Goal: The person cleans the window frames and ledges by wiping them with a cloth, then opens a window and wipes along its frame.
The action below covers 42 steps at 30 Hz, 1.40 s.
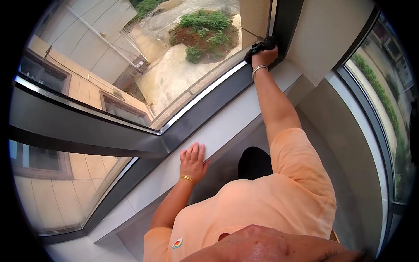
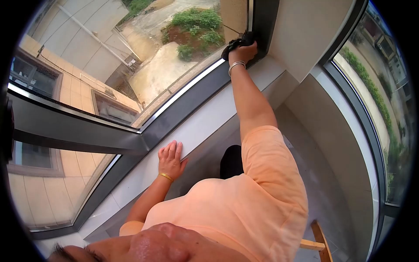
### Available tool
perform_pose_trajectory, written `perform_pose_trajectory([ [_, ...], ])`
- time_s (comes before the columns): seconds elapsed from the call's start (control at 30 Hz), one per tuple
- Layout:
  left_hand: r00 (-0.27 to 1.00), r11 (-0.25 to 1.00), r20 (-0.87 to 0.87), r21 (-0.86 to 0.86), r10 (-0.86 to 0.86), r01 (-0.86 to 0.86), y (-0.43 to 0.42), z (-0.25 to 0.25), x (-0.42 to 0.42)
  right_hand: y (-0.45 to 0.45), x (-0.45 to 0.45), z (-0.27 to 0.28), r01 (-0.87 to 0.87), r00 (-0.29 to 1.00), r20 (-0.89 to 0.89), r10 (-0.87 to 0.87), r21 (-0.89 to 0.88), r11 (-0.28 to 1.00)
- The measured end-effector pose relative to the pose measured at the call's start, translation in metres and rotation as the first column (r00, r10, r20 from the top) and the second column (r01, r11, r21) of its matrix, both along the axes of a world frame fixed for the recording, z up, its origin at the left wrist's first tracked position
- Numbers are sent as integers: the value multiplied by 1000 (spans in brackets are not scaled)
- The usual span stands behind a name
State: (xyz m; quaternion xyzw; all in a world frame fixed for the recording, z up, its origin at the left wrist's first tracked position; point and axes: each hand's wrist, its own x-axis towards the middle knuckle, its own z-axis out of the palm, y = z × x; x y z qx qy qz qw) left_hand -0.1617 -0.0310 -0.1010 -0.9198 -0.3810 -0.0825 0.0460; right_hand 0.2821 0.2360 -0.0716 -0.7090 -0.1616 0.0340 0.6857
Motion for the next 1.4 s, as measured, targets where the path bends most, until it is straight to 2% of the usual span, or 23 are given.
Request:
perform_pose_trajectory([
  [0.03, 1000, 1000, 11, -2, 8, -8, 2, -1, 2, -7, -18, 5, 12, 997, -69, -22, -134, 991],
  [0.13, 1000, 1000, -3, 12, 9, -9, 0, -2, 0, -43, -100, 16, -54, 998, -48, 43, -240, 969],
  [0.33, 1000, 1000, -13, 19, 9, -8, -2, -2, 0, -113, -285, -1, -370, 927, -30, 373, -211, 904],
  [0.43, 999, 999, -1, -25, 46, -46, -4, 9, -2, -148, -319, 2, -574, 819, -138, 558, -201, 794],
  [0.53, 993, 992, -53, -59, 105, -108, -4, 10, -2, -180, -296, 28, -862, 499, -149, 854, -185, 472],
  [0.63, 948, 869, -271, -415, 166, -270, -5, 12, -7, -211, -316, 62, -713, 100, 304, 947, -642, 282],
  [0.7, 987, 975, -123, -181, 107, -128, -8, -8, -14, -206, -342, 44, -499, -186, 404, 896, -824, 268],
  [0.73, 979, 924, 141, -374, 149, -87, -3, -21, -17, -199, -354, 12, -606, -196, 631, 750, -680, 414],
  [0.77, 893, 851, 393, -525, 219, 22, 3, -34, -20, -197, -363, 15, -607, -206, 634, 745, -680, 410],
  [0.83, 957, 928, 253, -372, 140, -37, 12, -34, -18, -198, -372, 29, -323, -292, 493, 820, -857, 401],
  [0.87, 980, 951, 165, -305, 111, -56, 6, -35, -20, -196, -374, 38, -269, -333, 381, 863, -915, 300],
  [0.93, 998, 987, -20, -144, 66, -68, -1, -27, -20, -189, -367, 50, -292, -412, 290, 864, -940, 176],
  [1.0, 996, 973, -54, -216, 77, -87, -4, -2, -19, -186, -356, 52, -314, -491, 266, 830, -942, 116],
  [1.03, 993, 951, -88, -294, 76, -98, -5, 9, -19, -186, -350, 58, -316, -497, 275, 823, -941, 123],
  [1.1, 992, 978, -125, -208, -17, -9, 0, -5, -23, -184, -338, 66, -360, -482, 116, 868, -930, -75],
  [1.17, 993, 990, 118, -142, -5, 22, -2, -17, -25, -180, -336, 64, -574, -322, 329, 887, -813, 93],
  [1.2, 971, 945, 210, -323, 115, -42, -8, 1, -23, -180, -341, 66, -757, -177, 525, 833, -613, 225],
  [1.23, 970, 942, 210, -333, 125, -49, -12, -2, -23, -182, -346, 67, -875, 13, 660, 751, -356, 328],
  [1.27, 983, 961, 148, -270, 107, -64, -13, -5, -22, -186, -352, 67, -911, 108, 715, 691, -206, 356],
  [1.3, 992, 976, 82, -203, 93, -75, -13, -4, -22, -186, -361, 64, -915, 100, 713, 694, -209, 346],
  [1.33, 977, 988, 210, -156, 26, 7, -6, -4, -21, -187, -371, 59, -912, 160, 707, 689, -162, 378],
  [1.37, 976, 986, 213, -164, 35, 1, -4, -4, -20, -188, -379, 53, -905, 217, 698, 683, -119, 409],
  [1.4, 996, 954, 40, -293, 80, -65, -3, 11, -17, -185, -385, 41, -894, 233, 617, 752, -169, 416],
])
